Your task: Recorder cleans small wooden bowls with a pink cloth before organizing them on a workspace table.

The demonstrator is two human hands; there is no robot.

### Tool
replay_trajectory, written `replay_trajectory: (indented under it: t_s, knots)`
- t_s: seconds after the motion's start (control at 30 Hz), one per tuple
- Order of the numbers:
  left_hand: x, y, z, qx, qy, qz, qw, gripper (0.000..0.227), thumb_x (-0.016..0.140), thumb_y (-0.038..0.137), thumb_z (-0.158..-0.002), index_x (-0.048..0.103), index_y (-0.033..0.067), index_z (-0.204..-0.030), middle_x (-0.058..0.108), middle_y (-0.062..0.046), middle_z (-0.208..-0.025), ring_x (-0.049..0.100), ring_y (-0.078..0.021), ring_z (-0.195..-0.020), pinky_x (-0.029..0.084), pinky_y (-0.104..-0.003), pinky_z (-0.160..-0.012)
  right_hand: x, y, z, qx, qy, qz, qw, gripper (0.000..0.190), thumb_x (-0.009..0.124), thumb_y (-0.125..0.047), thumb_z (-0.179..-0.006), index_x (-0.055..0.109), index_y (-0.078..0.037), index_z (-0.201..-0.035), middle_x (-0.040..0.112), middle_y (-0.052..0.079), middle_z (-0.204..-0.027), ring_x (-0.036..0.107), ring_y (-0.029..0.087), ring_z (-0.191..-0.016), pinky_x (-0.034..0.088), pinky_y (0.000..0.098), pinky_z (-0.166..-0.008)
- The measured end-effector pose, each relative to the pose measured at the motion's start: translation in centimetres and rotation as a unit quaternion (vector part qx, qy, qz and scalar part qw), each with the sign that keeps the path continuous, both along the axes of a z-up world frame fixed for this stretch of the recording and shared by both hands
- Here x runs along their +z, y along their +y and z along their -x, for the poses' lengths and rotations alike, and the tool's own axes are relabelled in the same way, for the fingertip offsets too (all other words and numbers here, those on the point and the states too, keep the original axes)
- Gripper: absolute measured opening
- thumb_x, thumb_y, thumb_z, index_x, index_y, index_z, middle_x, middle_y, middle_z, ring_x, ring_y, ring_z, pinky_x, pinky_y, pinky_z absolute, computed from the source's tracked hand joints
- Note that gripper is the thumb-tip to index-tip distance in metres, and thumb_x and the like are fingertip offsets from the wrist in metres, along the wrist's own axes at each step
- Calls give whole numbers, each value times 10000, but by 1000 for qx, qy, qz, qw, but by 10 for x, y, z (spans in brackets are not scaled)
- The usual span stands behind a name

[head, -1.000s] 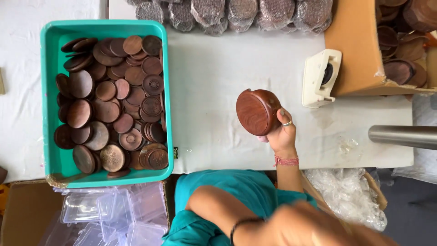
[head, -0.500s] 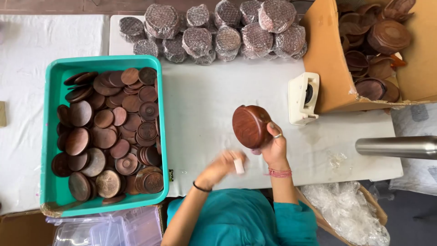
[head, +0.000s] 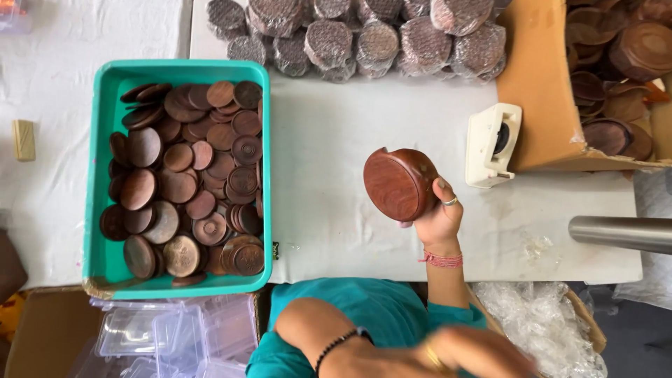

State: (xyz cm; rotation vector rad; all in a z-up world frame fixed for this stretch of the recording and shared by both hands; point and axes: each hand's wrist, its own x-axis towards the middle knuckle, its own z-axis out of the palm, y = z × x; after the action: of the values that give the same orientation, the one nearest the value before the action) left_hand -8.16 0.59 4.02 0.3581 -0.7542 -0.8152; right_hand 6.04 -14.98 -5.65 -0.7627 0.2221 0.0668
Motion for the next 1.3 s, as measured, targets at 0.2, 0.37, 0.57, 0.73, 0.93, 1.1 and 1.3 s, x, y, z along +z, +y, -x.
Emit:
replay_trajectory:
  t_s: [0.2, 0.37, 0.57, 0.73, 0.93, 1.1, 1.3]
  knots:
    - [29, 9, -38, 112, -11, 209, 971, 173, 580, 229, -1036, 565, 82, -1125, 591, -63, -899, 604, -266, -872, 488, -418, -873, -9, -5, 4, -65, 27, -1, 998, 532, 660, -321, -964, 577, 60, -1326, 670, 163, -1276, 684, 277, -1128, 621, 415, -879]
    - [-73, 73, -70, 49, -72, 147, 985, 157, 616, 266, -997, 607, 122, -1060, 624, -97, -835, 629, -265, -826, 513, -476, -827, -23, -15, 2, -16, -9, -23, 1000, 545, 670, -355, -1012, 614, 85, -1328, 669, 254, -1133, 568, 388, -798, 426, 479, -512]
    - [-206, 173, -34, 202, -29, 58, 977, 286, 587, 336, -1026, 579, 101, -1189, 615, -111, -1032, 600, -284, -1008, 482, -494, -951, -16, -9, -4, -57, 62, 12, 996, 592, 672, -344, -879, 584, 15, -1342, 638, 128, -1335, 576, 281, -1253, 459, 457, -1060]
    - [-207, 225, -20, 302, 36, -52, 951, 397, 562, 394, -1051, 555, 83, -1296, 607, -123, -1196, 576, -301, -1160, 457, -510, -1055, -20, 2, -2, -33, 44, 7, 998, 605, 686, -362, -919, 591, 40, -1360, 643, 150, -1291, 574, 275, -1181, 461, 429, -928]
    - [-135, 180, -86, 489, 70, -193, 848, 531, 531, 464, -1081, 527, 60, -1425, 598, -137, -1393, 547, -321, -1342, 426, -530, -1179, -4, 9, -7, 1, 48, 11, 999, 567, 676, -375, -947, 589, 32, -1332, 665, 122, -1222, 611, 223, -1116, 543, 347, -832]
    - [-142, 79, -183, 405, 163, -389, 811, 643, 424, 533, -996, 504, 117, -1479, 567, -28, -1471, 527, -187, -1324, 415, -416, -1079, 5, 20, -20, 25, 51, -53, 997, 482, 620, -402, -945, 633, -30, -1252, 714, 137, -1112, 664, 285, -937, 518, 387, -631]
    - [-154, 13, -214, 354, 313, -258, 842, 566, 518, 495, -1127, 598, -44, -1280, 634, -110, -1236, 551, -234, -1213, 437, -396, -1095, -39, -7, -47, -255, -65, 393, 881, 245, 709, -191, -1048, 526, -51, -1134, 529, 42, -1033, 499, 124, -906, 453, 274, -758]
